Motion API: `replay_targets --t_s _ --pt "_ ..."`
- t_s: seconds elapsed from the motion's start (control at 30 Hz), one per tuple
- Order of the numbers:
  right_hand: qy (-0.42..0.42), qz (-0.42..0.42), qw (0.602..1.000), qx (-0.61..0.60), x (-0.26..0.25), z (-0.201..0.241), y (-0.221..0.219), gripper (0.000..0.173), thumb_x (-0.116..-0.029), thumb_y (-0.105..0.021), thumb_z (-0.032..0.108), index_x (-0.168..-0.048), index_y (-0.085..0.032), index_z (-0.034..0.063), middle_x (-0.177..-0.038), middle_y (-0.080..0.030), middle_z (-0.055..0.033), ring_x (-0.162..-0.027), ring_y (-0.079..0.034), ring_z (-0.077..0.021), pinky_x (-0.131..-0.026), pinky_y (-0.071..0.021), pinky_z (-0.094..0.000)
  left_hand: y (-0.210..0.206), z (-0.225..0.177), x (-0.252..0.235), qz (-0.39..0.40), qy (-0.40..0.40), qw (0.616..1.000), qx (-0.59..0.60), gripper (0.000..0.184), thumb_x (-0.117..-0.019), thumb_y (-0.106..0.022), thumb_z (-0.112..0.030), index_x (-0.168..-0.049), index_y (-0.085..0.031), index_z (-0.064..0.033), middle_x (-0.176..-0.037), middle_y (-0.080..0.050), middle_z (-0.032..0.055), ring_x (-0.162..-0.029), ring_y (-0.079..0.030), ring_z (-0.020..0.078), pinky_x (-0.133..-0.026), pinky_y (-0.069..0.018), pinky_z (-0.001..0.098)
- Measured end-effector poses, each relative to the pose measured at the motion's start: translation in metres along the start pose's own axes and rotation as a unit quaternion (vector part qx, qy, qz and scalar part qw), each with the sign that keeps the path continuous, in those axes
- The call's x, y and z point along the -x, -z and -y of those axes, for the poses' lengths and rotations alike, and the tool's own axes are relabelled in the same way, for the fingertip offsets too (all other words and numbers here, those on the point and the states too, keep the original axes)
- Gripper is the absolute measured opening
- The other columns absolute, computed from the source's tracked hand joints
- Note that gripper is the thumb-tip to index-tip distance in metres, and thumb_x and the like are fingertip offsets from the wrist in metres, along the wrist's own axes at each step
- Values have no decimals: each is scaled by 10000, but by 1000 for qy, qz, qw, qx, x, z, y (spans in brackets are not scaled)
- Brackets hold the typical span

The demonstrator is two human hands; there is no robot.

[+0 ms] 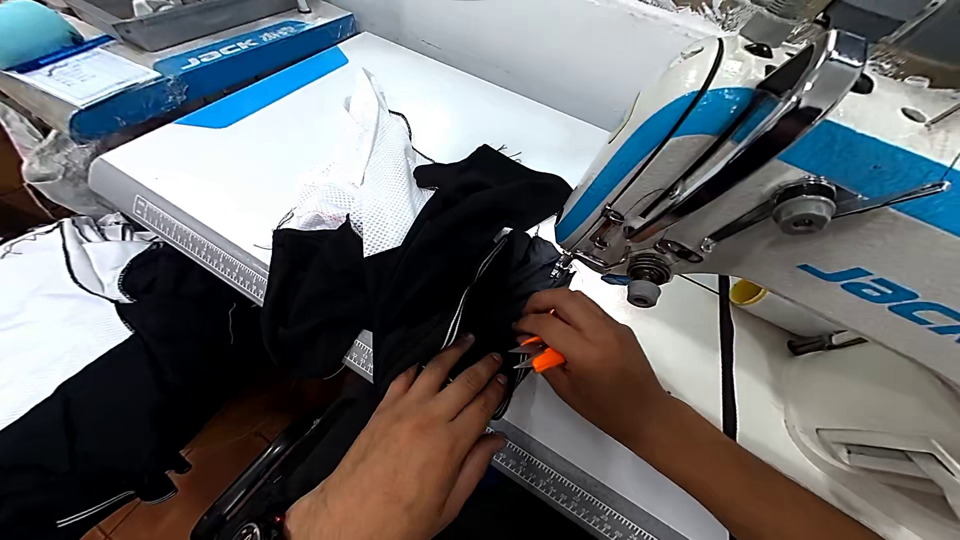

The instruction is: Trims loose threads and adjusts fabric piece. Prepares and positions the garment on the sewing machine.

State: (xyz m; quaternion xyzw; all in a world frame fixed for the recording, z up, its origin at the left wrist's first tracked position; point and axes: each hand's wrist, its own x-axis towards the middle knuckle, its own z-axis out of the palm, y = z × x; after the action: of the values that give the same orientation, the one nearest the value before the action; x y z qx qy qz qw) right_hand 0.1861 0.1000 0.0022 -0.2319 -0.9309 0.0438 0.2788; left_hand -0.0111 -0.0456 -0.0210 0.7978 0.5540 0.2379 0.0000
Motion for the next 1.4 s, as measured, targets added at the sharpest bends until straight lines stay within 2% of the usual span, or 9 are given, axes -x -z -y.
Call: replay_targets --t_s 0.13,0.3,0.43,0.7,0.8,0.9,1.0,1.2,1.4 --pt "-22 -7 998 -53 -1 -3 -1 139 -907 -640 111 -1007 -735 125 -1101 -677 -12 -976 -671 -133 -761 -592 -309 -3 -3 -13 -62 9 998 -32 492 -981 -533 -588 -1100 -698 -140 -1288 -647 117 -1229 -607 298 -983 -510 502" --pt "-7 -12 1000 -27 6 -5 2 133 -881 -680 149 -996 -747 146 -1048 -651 -22 -872 -653 -135 -653 -567 -290 -5 -3 -22 -44 35 997 -57 659 -991 -414 -678 -1248 -713 -150 -1270 -659 101 -1176 -627 274 -932 -540 447" --pt "-8 -2 1000 -19 6 -6 2 271 -871 -690 174 -1131 -767 176 -1018 -638 -14 -844 -636 -137 -621 -541 -290 -5 3 -20 -50 45 997 -33 664 -969 -481 -678 -1278 -704 -134 -1245 -659 79 -1156 -619 241 -918 -542 400" --pt "-5 38 998 44 1 0 2 371 -851 -643 223 -1200 -760 177 -958 -612 6 -806 -597 -143 -537 -450 -275 -9 3 -19 -57 66 995 -47 764 -932 -511 -713 -1342 -649 -84 -1292 -640 107 -1175 -612 261 -945 -528 426" --pt "-12 4 1000 21 3 -3 0 340 -881 -614 206 -1184 -761 154 -967 -635 -4 -815 -621 -145 -575 -498 -288 -9 1 -21 -55 69 994 -63 762 -924 -507 -723 -1326 -667 -95 -1291 -641 101 -1159 -617 271 -915 -538 427" --pt "-33 -39 999 17 5 -3 4 337 -902 -602 216 -1197 -723 107 -1079 -685 -60 -953 -663 -199 -723 -562 -345 -9 1 -18 -47 47 995 -68 677 -979 -467 -667 -1298 -693 -113 -1461 -583 31 -1188 -606 245 -915 -518 425" --pt "-47 -44 997 36 6 1 5 369 -943 -632 339 -1224 -710 114 -1167 -668 -85 -1077 -633 -240 -850 -547 -374 -10 2 -15 -36 37 996 -77 622 -1022 -408 -623 -1360 -670 -171 -1503 -560 -32 -1247 -586 220 -954 -493 419" --pt "-31 -3 990 138 7 5 1 421 -1044 -504 375 -1320 -687 115 -1176 -676 -96 -997 -640 -282 -732 -515 -410 -12 6 -9 -37 47 996 -60 546 -1040 -404 -582 -1381 -661 -241 -1490 -575 -4 -1292 -574 238 -966 -501 413" --pt "-13 8 987 159 7 8 0 344 -1035 -527 328 -1282 -711 174 -1137 -686 -77 -1052 -628 -295 -796 -510 -426 -14 7 -5 -63 41 996 -47 545 -1043 -436 -559 -1384 -645 -189 -1405 -631 49 -1286 -584 240 -984 -504 401"
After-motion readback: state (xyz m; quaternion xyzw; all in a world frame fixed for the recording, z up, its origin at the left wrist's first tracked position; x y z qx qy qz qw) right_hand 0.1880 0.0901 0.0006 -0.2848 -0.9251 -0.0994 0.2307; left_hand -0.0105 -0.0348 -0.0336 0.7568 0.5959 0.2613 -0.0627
